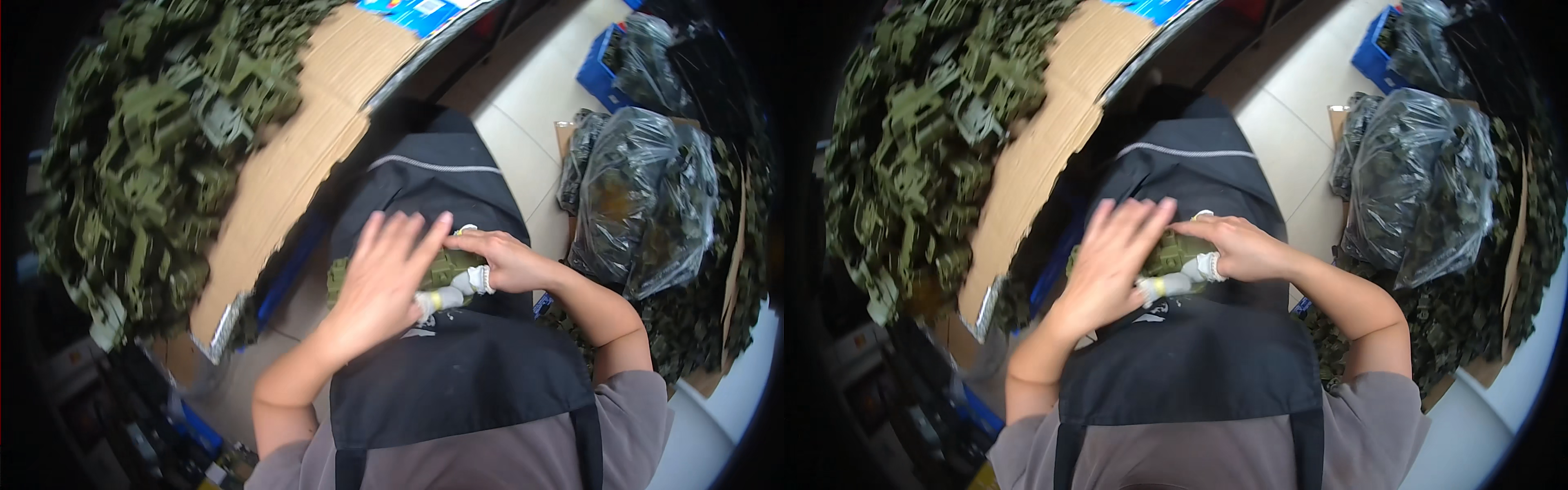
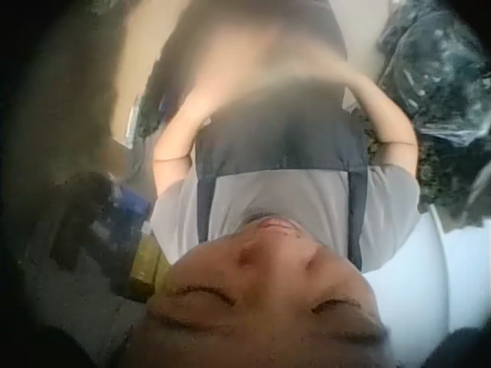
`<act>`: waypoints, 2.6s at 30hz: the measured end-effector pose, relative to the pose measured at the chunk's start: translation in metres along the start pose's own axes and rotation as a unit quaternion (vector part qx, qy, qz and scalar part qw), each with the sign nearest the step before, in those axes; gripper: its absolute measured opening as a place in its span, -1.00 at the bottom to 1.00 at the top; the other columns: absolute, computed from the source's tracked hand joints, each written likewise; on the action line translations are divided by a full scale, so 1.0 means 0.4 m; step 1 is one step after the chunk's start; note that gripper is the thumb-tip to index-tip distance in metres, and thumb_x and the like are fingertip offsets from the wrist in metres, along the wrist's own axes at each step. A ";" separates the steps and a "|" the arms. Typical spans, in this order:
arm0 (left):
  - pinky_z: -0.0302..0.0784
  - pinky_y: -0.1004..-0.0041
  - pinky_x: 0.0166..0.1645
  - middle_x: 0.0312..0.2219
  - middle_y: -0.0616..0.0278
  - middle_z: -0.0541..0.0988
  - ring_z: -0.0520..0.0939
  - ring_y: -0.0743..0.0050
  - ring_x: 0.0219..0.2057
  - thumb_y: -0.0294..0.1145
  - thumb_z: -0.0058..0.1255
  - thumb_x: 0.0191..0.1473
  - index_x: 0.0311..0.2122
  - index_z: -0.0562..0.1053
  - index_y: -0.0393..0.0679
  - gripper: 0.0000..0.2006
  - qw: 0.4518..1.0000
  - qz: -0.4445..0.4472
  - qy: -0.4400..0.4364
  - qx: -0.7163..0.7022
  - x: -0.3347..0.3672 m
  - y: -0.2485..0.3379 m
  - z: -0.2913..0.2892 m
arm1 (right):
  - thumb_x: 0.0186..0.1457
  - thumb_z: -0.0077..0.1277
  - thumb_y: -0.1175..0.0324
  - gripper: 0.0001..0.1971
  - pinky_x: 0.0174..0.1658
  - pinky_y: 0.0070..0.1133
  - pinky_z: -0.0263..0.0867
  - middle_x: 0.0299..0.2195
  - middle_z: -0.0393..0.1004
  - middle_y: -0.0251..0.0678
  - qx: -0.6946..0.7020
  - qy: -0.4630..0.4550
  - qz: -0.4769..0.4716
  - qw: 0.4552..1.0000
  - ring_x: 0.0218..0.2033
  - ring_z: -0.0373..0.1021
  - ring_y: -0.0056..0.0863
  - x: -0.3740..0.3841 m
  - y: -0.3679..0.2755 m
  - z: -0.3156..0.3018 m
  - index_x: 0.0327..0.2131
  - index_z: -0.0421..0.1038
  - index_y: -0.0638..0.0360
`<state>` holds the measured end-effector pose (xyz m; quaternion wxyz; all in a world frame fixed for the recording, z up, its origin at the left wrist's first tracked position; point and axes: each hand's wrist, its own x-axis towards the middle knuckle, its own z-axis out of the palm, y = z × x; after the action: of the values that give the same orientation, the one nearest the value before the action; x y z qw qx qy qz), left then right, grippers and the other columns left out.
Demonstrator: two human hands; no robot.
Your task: The person repeatedly picks up green plastic components from a large pile on a table, snaps them together by hand, and places the assembled units back onto the pile. The process is continuous and repetitive.
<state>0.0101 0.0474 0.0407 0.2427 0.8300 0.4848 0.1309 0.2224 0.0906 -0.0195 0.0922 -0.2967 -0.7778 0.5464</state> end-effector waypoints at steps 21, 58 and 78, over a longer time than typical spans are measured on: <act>0.05 0.13 0.19 -0.47 0.12 0.42 0.48 0.16 -0.32 -0.61 -0.06 -0.24 0.19 0.13 0.02 -0.24 0.961 -0.106 -0.167 -0.193 -0.097 -0.101 0.127 | -0.17 -0.03 0.56 -0.49 -0.09 -0.38 0.24 -0.21 0.32 -0.05 -0.053 -0.010 -0.008 0.999 -0.19 0.31 -0.07 0.000 0.009 0.118 -0.02 0.24 0.30; 0.14 0.18 0.17 0.05 -0.06 0.27 0.31 0.07 0.08 -0.07 0.27 -0.26 0.20 0.07 -0.07 -0.09 0.958 -0.160 -0.047 -0.233 -0.136 -0.204 -0.002 | -0.14 0.10 0.57 -0.45 0.06 -0.57 0.15 -0.06 0.38 -0.16 0.168 0.053 0.041 0.983 -0.03 0.29 -0.39 0.010 0.087 0.018 0.03 0.27 0.24; 0.28 0.39 0.11 0.01 0.07 0.34 0.39 0.27 0.04 -0.67 0.04 -0.25 0.10 0.20 -0.27 -0.33 0.849 -0.269 0.135 -0.434 -0.227 -0.144 0.202 | -0.17 0.09 0.36 -0.29 -0.04 -0.34 0.24 -0.10 0.36 0.04 -0.037 -0.161 -0.130 0.978 -0.07 0.31 -0.05 0.234 -0.002 0.090 0.11 0.06 0.23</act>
<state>-0.0411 -0.0299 -0.0569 0.5363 0.4509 0.6109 0.3688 0.1298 0.1145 -0.0496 0.0248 -0.1044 -0.8338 0.5416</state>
